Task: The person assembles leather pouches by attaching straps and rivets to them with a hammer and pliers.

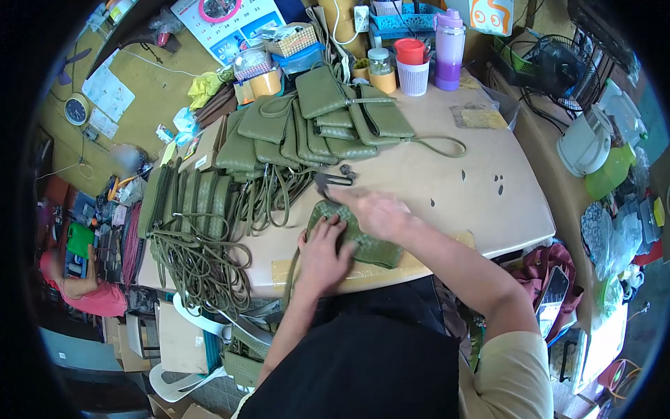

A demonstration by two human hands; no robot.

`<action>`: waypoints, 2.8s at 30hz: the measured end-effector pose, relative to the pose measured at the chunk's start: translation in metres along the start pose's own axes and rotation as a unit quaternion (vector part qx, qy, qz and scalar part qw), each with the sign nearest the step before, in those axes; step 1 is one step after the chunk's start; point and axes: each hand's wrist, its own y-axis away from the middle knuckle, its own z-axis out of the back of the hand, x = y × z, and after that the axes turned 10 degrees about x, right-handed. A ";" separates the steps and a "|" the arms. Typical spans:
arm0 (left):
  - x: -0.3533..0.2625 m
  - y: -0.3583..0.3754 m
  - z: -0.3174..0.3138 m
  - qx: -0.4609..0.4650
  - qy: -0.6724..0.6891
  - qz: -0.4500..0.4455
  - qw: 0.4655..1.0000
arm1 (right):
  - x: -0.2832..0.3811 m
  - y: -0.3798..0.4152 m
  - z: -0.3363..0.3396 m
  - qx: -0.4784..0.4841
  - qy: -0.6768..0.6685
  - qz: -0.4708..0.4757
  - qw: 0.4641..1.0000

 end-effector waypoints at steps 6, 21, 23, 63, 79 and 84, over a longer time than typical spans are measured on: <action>0.066 0.006 0.020 -0.024 0.112 0.189 0.975 | -0.007 0.021 0.028 -0.096 -0.191 0.048 0.976; -0.019 0.045 -0.012 0.114 0.120 -0.330 0.929 | -0.053 0.121 0.013 -0.248 -0.370 -0.039 0.895; -0.034 0.054 0.019 0.086 0.094 -0.240 0.962 | -0.063 0.123 -0.008 -0.269 -0.231 0.020 0.935; -0.029 -0.004 -0.006 0.081 -0.004 -0.050 0.995 | -0.048 0.071 0.020 -0.121 -0.014 0.003 0.993; -0.027 -0.010 -0.002 0.063 0.024 -0.037 0.997 | -0.038 0.136 -0.009 -0.111 -0.007 -0.051 0.992; -0.022 -0.022 -0.002 0.062 -0.018 0.057 0.996 | -0.017 0.149 0.035 -0.244 -0.097 -0.044 0.964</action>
